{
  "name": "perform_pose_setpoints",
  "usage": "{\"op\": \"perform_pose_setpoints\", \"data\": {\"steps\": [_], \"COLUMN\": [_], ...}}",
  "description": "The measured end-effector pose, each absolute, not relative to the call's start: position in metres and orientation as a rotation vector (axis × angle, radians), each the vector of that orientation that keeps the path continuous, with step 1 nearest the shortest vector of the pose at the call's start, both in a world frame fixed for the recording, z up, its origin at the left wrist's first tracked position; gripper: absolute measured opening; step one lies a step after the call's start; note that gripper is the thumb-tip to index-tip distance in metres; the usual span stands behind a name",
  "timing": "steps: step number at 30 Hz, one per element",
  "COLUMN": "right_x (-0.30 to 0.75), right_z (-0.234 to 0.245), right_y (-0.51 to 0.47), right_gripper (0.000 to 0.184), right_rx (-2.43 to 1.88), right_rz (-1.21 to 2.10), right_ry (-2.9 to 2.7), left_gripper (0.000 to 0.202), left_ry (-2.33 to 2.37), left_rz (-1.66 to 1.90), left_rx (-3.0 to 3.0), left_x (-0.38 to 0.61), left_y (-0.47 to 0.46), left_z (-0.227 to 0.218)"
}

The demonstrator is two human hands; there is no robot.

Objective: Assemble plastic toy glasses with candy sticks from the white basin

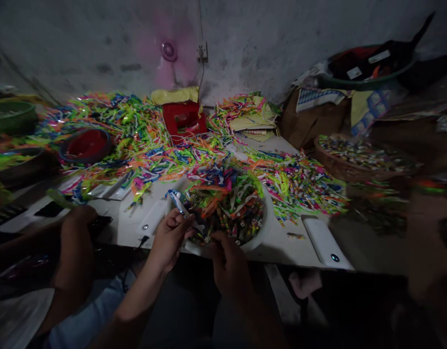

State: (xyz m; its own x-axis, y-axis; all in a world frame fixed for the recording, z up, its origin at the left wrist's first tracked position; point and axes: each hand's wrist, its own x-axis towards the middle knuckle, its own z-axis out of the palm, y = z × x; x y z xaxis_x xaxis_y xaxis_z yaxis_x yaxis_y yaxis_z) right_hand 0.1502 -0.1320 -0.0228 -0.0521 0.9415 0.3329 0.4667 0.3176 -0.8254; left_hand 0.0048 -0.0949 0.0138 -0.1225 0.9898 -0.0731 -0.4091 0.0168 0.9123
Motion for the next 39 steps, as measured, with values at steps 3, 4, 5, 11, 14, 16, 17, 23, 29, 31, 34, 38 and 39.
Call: {"op": "perform_pose_setpoints", "data": {"steps": [3, 4, 5, 11, 14, 16, 17, 23, 29, 31, 34, 38, 39], "right_x": [0.15, 0.15, 0.15, 0.145, 0.146, 0.147, 0.148, 0.151, 0.142, 0.138, 0.142, 0.161, 0.165], "right_z": [-0.024, -0.023, -0.022, -0.022, -0.023, -0.02, -0.017, -0.006, -0.013, -0.01, -0.003, 0.006, 0.007], "right_y": [-0.132, -0.132, -0.132, -0.13, -0.127, -0.125, -0.124, -0.124, -0.124, -0.12, -0.108, -0.094, -0.092], "right_gripper": [0.026, 0.027, 0.026, 0.025, 0.028, 0.031, 0.033, 0.041, 0.047, 0.046, 0.036, 0.015, 0.014], "right_rx": [-1.324, -1.327, -1.325, -1.359, -1.343, -1.28, -1.246, -1.103, -1.107, -1.134, -1.228, -1.566, -1.612], "right_rz": [0.592, 0.565, 0.538, 0.457, 0.598, 0.831, 0.947, 1.138, 1.173, 1.022, 0.63, 0.307, 0.284], "right_ry": [-1.701, -1.714, -1.735, -1.814, -1.799, -1.768, -1.741, -1.594, -1.568, -1.722, -2.044, -2.302, -2.35], "left_gripper": [0.025, 0.024, 0.023, 0.029, 0.031, 0.029, 0.027, 0.024, 0.023, 0.029, 0.038, 0.059, 0.063], "left_ry": [0.98, 0.969, 0.962, 0.936, 0.96, 1.025, 1.056, 1.119, 1.102, 1.11, 1.224, 1.725, 1.897], "left_rz": [1.426, 1.426, 1.429, 1.445, 1.451, 1.49, 1.518, 1.547, 1.507, 1.495, 1.537, 1.606, 1.489], "left_rx": [0.819, 0.825, 0.828, 0.809, 0.85, 0.904, 0.925, 0.984, 0.899, 0.905, 0.987, 1.208, 1.293], "left_x": [0.006, 0.006, 0.007, 0.006, 0.006, 0.008, 0.009, 0.017, 0.014, 0.001, -0.043, -0.125, -0.141], "left_y": [-0.097, -0.097, -0.097, -0.097, -0.101, -0.106, -0.108, -0.122, -0.129, -0.123, -0.1, -0.054, -0.042], "left_z": [0.014, 0.014, 0.014, 0.014, 0.015, 0.016, 0.017, 0.02, 0.023, 0.024, 0.023, 0.01, 0.006]}}
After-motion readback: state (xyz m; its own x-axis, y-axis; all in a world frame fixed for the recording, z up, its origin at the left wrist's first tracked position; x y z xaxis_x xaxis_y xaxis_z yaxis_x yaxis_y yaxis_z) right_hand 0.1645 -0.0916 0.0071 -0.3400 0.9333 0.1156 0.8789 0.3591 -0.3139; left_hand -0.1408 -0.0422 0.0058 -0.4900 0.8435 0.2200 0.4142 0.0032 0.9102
